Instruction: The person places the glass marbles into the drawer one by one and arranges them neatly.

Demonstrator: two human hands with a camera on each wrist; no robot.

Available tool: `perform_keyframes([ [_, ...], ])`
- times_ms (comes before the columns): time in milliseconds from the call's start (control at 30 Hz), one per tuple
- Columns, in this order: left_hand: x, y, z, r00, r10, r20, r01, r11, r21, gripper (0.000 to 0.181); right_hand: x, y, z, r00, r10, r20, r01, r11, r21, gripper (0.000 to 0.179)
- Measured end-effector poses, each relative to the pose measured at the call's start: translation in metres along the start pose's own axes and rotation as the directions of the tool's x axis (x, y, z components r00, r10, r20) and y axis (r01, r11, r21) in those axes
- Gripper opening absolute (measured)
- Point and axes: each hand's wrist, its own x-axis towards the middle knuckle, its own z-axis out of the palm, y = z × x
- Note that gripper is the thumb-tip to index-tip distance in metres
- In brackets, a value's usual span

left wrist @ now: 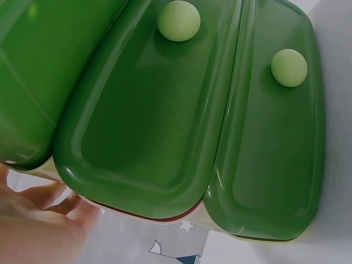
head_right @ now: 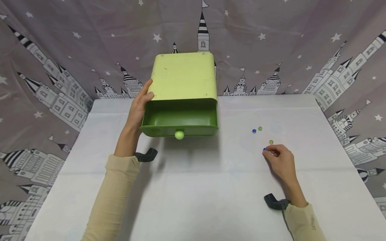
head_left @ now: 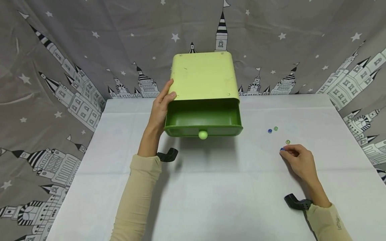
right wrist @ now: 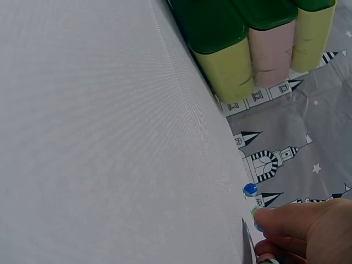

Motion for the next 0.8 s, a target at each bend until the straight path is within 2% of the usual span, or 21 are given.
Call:
perform_keyframes([
  [333, -0.0004, 0.0001, 0.0002, 1.000, 0.008, -0.001, -0.008, 1.000, -0.001, 0.060, -0.0011, -0.0015, -0.0024, 0.999, 0.037, 0.040, -0.037, 0.999, 0.010, 0.023],
  [800, -0.0012, 0.0010, -0.0008, 1.000, 0.005, 0.005, -0.005, 1.000, 0.008, 0.059, -0.0028, -0.0042, -0.0043, 0.996, 0.066, 0.058, -0.069, 0.996, 0.054, 0.028],
])
